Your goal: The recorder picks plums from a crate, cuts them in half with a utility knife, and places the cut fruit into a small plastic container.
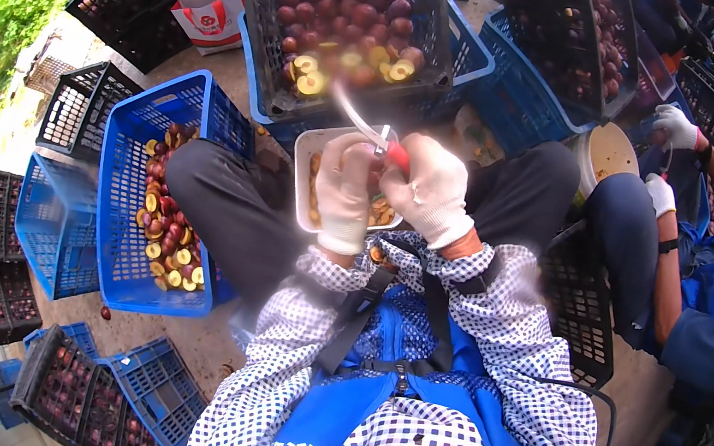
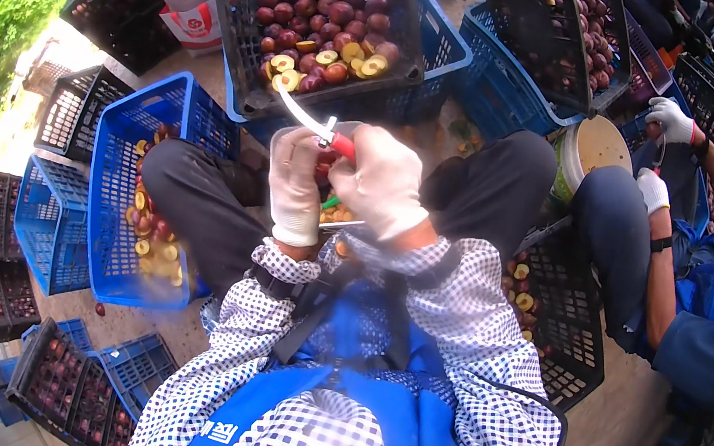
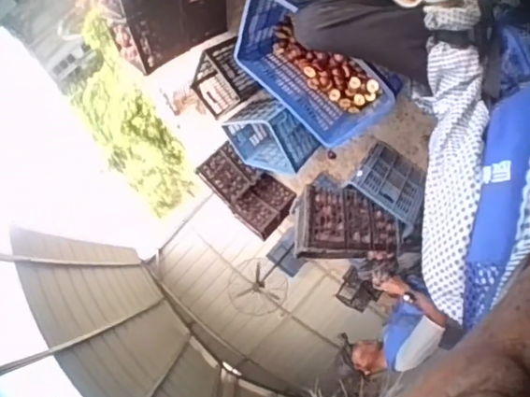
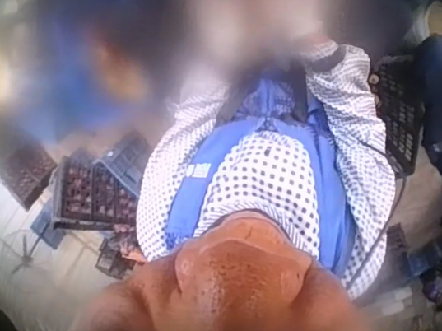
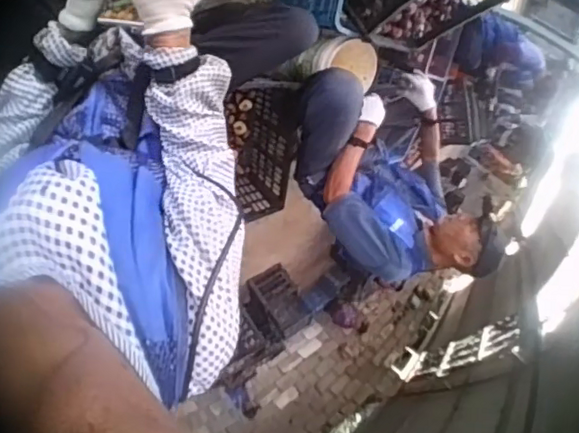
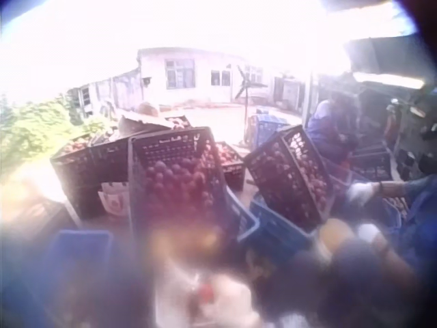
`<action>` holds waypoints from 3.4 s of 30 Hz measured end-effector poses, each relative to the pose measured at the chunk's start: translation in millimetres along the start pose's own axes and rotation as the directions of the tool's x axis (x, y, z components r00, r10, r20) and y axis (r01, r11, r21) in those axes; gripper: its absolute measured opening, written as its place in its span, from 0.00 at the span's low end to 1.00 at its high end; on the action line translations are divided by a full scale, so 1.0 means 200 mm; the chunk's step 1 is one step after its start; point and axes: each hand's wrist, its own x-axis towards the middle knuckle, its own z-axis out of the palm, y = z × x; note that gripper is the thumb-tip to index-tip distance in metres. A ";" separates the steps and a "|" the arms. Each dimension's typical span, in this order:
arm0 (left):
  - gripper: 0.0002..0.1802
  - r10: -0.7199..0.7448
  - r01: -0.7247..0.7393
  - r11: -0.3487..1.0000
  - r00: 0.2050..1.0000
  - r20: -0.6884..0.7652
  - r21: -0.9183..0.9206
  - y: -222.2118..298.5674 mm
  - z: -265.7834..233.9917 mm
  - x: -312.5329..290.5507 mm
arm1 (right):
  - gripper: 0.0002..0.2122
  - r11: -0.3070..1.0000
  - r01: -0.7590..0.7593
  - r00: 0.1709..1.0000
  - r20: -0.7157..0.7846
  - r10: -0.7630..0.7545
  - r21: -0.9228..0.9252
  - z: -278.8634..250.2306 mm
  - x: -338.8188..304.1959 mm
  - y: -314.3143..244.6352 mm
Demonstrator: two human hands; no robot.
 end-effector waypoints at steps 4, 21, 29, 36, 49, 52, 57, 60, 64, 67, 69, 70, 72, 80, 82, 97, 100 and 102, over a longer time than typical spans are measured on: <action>0.31 -0.221 0.243 0.901 0.970 0.100 -0.359 0.11 -0.11 0.04 | 0.17 0.883 -0.322 0.931 0.058 0.361 -0.342 -0.13 0.08 0.34; 0.20 -0.432 0.433 0.751 0.893 0.126 -0.498 -0.02 -0.17 0.01 | 0.10 0.958 -0.132 0.944 0.326 0.044 0.254 -0.02 -0.13 -0.11; 0.08 0.097 -0.134 0.967 0.980 0.173 0.218 -0.14 -0.21 0.01 | 0.06 0.999 -0.030 0.926 0.375 0.038 -0.026 0.01 -0.20 -0.01; 0.03 0.037 -0.105 0.917 0.983 0.181 0.385 -0.19 -0.24 0.00 | 0.11 0.964 -0.150 0.849 0.529 0.012 0.219 0.09 -0.22 0.12; 0.32 -0.338 0.370 0.798 0.928 0.155 -0.475 -0.14 -0.33 0.10 | 0.10 0.840 -0.087 0.991 0.132 0.019 0.536 -0.12 -0.17 -0.14; 0.39 -0.336 0.417 0.623 0.907 0.255 -0.662 -0.03 -0.27 0.05 | 0.12 0.824 -0.285 0.949 0.266 0.170 0.490 -0.13 -0.18 -0.06; 0.45 -0.358 0.434 0.673 0.900 0.250 -0.599 -0.03 -0.26 0.02 | 0.09 0.945 -0.150 0.951 0.304 0.057 0.291 -0.02 -0.22 -0.12; 0.44 -0.321 0.414 0.711 0.910 0.262 -0.568 -0.06 -0.27 0.02 | 0.08 0.962 -0.144 0.945 0.320 0.064 0.233 0.00 -0.21 -0.12; 0.37 -0.334 0.394 0.672 0.917 0.218 -0.627 -0.07 -0.27 0.01 | 0.07 0.969 -0.135 0.954 0.292 0.070 0.209 0.03 -0.23 -0.13; 0.43 -0.350 0.419 0.714 0.907 0.232 -0.561 -0.06 -0.26 0.01 | 0.07 0.971 -0.130 0.970 0.229 0.084 0.198 0.08 -0.26 -0.12; 0.43 -0.378 0.425 0.725 0.903 0.202 -0.543 -0.05 -0.27 0.00 | 0.07 0.974 -0.109 0.981 0.182 0.073 0.200 0.10 -0.27 -0.11; 0.43 -0.387 0.427 0.727 0.902 0.193 -0.537 -0.03 -0.27 0.01 | 0.07 0.974 -0.112 0.980 0.182 0.076 0.197 0.11 -0.27 -0.10; 0.45 -0.286 0.338 0.915 0.928 0.237 -0.221 0.01 -0.31 0.01 | 0.08 0.995 -0.037 0.989 0.148 0.023 0.092 0.14 -0.26 -0.08; 0.44 -0.256 0.330 0.800 0.943 0.214 -0.501 -0.01 -0.20 -0.05 | 0.07 0.893 -0.071 0.971 0.235 -0.039 0.444 0.14 -0.23 -0.06; 0.37 -0.253 0.327 0.782 0.945 0.209 -0.530 0.02 -0.20 -0.04 | 0.07 0.790 -0.170 0.973 0.226 0.041 0.588 0.15 -0.25 -0.06; 0.36 -0.052 -0.090 0.867 0.962 0.269 0.490 0.34 -0.22 0.06 | 0.13 0.666 -0.408 0.821 0.570 -0.031 0.625 -0.04 -0.12 0.02; 0.39 -0.168 0.061 0.953 0.922 0.350 0.297 0.31 -0.24 0.08 | 0.14 0.768 -0.350 0.817 0.576 -0.029 0.536 -0.06 -0.13 0.05; 0.43 -0.212 0.408 0.795 0.880 0.425 -0.449 0.19 -0.22 0.02 | 0.21 0.751 -0.227 0.882 0.458 -0.111 0.620 -0.01 -0.18 0.03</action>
